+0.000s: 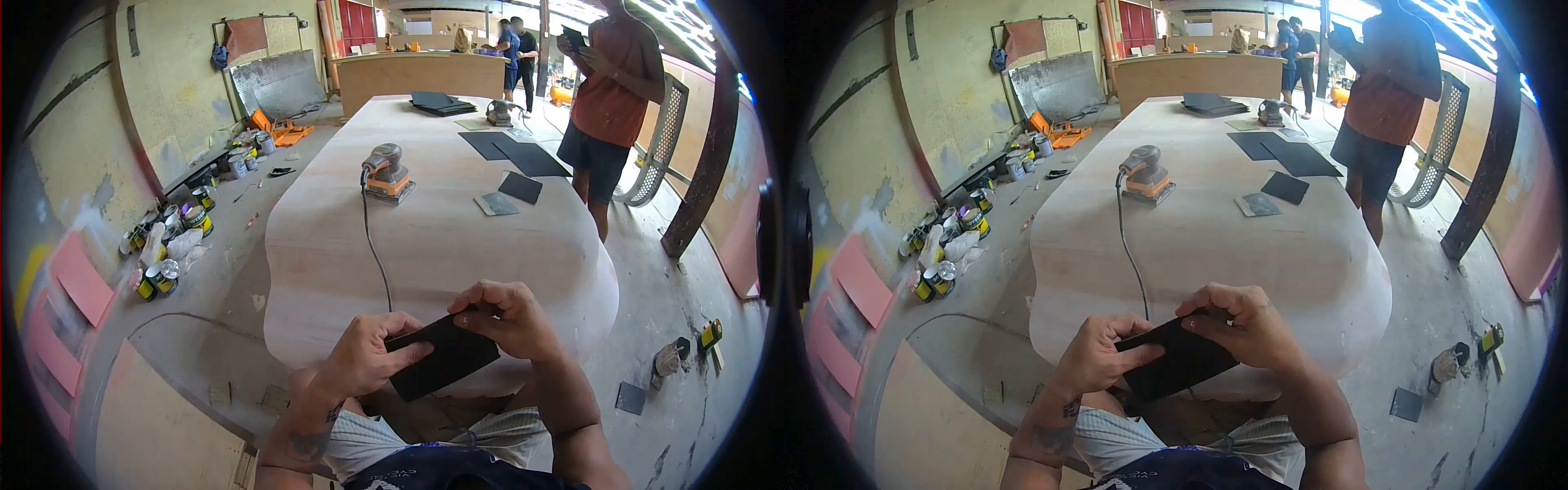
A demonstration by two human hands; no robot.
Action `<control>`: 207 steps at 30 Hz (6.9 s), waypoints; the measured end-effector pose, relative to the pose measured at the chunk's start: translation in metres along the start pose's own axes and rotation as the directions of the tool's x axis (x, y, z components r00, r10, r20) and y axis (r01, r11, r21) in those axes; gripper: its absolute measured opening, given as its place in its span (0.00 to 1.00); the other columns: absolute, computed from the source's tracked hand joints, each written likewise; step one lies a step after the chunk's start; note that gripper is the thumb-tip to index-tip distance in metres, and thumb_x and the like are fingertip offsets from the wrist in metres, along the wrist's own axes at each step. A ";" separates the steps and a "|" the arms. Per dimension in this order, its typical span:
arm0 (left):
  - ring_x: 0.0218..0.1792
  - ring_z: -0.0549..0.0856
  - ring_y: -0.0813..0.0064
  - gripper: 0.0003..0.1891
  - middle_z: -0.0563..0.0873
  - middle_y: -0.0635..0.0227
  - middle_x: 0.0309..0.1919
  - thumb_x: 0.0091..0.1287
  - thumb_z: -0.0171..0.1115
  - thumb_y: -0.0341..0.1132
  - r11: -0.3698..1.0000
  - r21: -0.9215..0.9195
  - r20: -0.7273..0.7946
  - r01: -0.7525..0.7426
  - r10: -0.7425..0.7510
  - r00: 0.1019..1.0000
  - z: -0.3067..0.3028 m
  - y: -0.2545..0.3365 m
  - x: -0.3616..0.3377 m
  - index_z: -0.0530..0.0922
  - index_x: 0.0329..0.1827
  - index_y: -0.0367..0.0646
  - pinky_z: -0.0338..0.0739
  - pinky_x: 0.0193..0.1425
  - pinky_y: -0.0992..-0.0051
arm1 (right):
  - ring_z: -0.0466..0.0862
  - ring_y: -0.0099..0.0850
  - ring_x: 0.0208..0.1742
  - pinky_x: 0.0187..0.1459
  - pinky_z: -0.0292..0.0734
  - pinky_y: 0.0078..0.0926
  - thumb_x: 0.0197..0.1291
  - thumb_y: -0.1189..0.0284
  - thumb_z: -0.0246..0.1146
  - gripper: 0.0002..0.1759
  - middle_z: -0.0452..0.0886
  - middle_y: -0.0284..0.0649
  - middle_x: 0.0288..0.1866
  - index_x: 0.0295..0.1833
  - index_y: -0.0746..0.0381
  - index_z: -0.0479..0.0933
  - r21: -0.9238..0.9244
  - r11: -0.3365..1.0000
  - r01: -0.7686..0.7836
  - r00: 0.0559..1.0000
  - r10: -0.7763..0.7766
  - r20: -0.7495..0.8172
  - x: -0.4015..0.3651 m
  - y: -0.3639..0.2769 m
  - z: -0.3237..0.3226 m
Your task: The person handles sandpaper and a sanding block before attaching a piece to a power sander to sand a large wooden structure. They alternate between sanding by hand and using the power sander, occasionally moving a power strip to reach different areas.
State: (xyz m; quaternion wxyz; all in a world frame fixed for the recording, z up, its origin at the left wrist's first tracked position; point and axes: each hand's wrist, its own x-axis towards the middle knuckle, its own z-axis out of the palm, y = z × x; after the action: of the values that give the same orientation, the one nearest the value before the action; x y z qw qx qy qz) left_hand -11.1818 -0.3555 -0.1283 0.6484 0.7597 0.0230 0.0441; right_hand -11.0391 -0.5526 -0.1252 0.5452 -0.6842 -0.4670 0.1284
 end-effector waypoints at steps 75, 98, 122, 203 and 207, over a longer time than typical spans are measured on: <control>0.21 0.56 0.84 0.25 0.59 0.74 0.15 0.81 0.54 0.43 0.878 0.390 -0.547 -0.279 0.464 0.697 0.011 -0.115 0.028 0.62 0.22 0.42 0.49 0.22 0.73 | 0.71 0.27 0.23 0.27 0.68 0.38 0.70 0.46 0.63 0.34 0.67 0.44 0.17 0.28 0.70 0.76 -0.012 0.929 -0.370 0.915 0.367 0.167 -0.031 0.075 0.052; 0.23 0.57 0.86 0.25 0.58 0.81 0.18 0.81 0.55 0.44 0.889 0.248 -0.626 -0.384 0.450 0.637 -0.012 -0.114 0.059 0.59 0.24 0.44 0.49 0.25 0.74 | 0.85 0.49 0.35 0.41 0.78 0.44 0.73 0.46 0.55 0.29 0.85 0.48 0.31 0.34 0.61 0.84 -0.234 0.937 -0.261 0.919 0.315 0.236 -0.001 0.081 0.050; 0.38 0.83 0.85 0.11 0.89 0.72 0.38 0.74 0.65 0.35 0.909 -0.376 -0.120 -0.177 0.141 0.983 -0.066 -0.162 0.108 0.85 0.48 0.33 0.79 0.43 0.79 | 0.71 0.15 0.29 0.32 0.67 0.20 0.76 0.61 0.61 0.22 0.70 0.24 0.23 0.28 0.62 0.76 0.011 0.969 -0.249 0.967 0.249 -0.052 0.112 0.101 0.036; 0.24 0.81 0.83 0.11 0.83 0.73 0.31 0.77 0.60 0.40 0.808 -0.485 -0.404 -0.336 0.133 0.905 -0.061 -0.154 0.090 0.79 0.52 0.42 0.72 0.19 0.81 | 0.72 0.13 0.24 0.23 0.67 0.16 0.78 0.58 0.56 0.19 0.75 0.24 0.26 0.38 0.60 0.78 0.217 0.939 -0.268 0.907 0.322 -0.273 0.074 0.090 0.057; 0.25 0.82 0.82 0.13 0.84 0.71 0.33 0.77 0.61 0.41 0.839 -0.440 -0.422 -0.320 0.122 0.898 -0.052 -0.145 0.089 0.79 0.53 0.42 0.74 0.19 0.81 | 0.70 0.13 0.20 0.20 0.63 0.17 0.78 0.57 0.56 0.19 0.74 0.24 0.24 0.35 0.58 0.77 0.241 0.947 -0.213 0.907 0.284 -0.312 0.081 0.087 0.049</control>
State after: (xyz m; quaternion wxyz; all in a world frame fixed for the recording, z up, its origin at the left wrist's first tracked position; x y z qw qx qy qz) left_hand -11.0946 -0.2727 -0.2602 0.7957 0.5404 0.0455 0.2697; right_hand -10.9861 -0.4564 -0.1921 0.6636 -0.6914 -0.2580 0.1227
